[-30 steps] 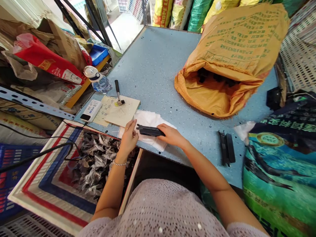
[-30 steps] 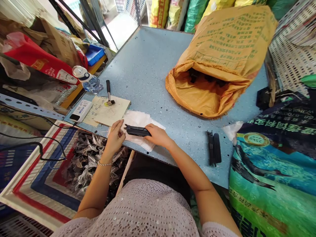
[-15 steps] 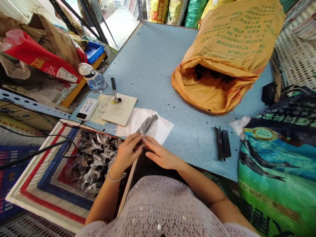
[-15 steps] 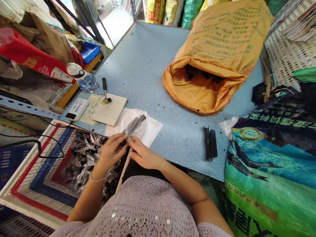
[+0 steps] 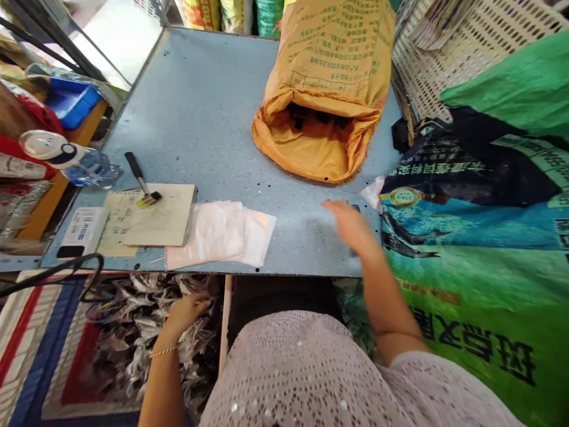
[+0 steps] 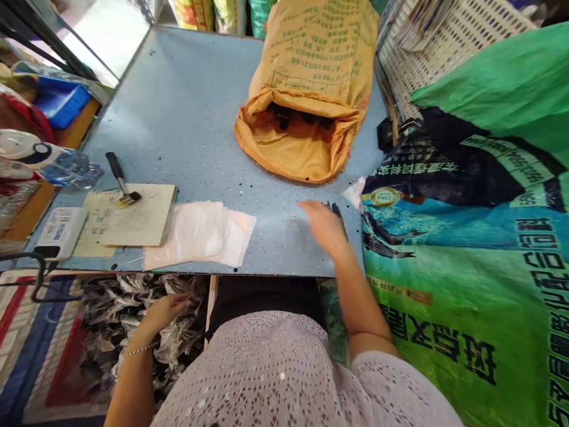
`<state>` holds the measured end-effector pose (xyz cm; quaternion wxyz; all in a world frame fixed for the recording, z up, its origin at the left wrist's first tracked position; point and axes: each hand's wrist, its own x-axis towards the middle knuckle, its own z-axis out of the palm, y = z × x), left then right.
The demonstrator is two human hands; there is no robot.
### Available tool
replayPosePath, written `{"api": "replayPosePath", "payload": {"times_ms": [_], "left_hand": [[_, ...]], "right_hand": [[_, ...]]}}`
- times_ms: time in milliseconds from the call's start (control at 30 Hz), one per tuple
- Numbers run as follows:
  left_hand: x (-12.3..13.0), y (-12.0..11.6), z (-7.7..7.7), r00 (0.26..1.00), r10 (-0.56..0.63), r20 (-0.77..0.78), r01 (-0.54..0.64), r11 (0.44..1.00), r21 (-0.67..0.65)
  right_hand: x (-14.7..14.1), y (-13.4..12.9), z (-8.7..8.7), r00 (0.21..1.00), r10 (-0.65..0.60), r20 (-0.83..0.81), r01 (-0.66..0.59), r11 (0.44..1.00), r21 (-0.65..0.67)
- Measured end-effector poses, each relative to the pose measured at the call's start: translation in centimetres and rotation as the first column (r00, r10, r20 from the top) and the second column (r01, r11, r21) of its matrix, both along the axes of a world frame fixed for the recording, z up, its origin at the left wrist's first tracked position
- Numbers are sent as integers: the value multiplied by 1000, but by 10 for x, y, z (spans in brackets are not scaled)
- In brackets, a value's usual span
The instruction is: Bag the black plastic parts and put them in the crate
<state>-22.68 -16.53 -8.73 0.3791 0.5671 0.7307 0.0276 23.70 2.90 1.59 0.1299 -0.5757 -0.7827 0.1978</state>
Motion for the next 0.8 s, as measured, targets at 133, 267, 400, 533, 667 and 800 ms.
{"api": "replayPosePath", "payload": {"times_ms": [133,267,400,533,667,800], "left_hand": [[29,38,52,958,2,288,-79,963,258],[74,106,62,980,170,108,-200,763,614],[96,144,36,965,245,92,-250,760,600],[76,143,26,821,364,440,-545,730,412],[62,139,27,617,375,692,-708,648,281],[69,139,27,618,319,719,-699,641,317]], "right_hand": [[76,29,-13,863,43,504,-13,998,-62],[88,45,-30,790,199,579,-167,980,-109],[67,41,-30,821,311,479,-277,950,-144],[17,24,-26,993,97,68,-66,929,-365],[-71,6,-27,758,-134,-639,-290,808,-513],[-164,5,-30,423,-412,-807,-499,638,-587]]}}
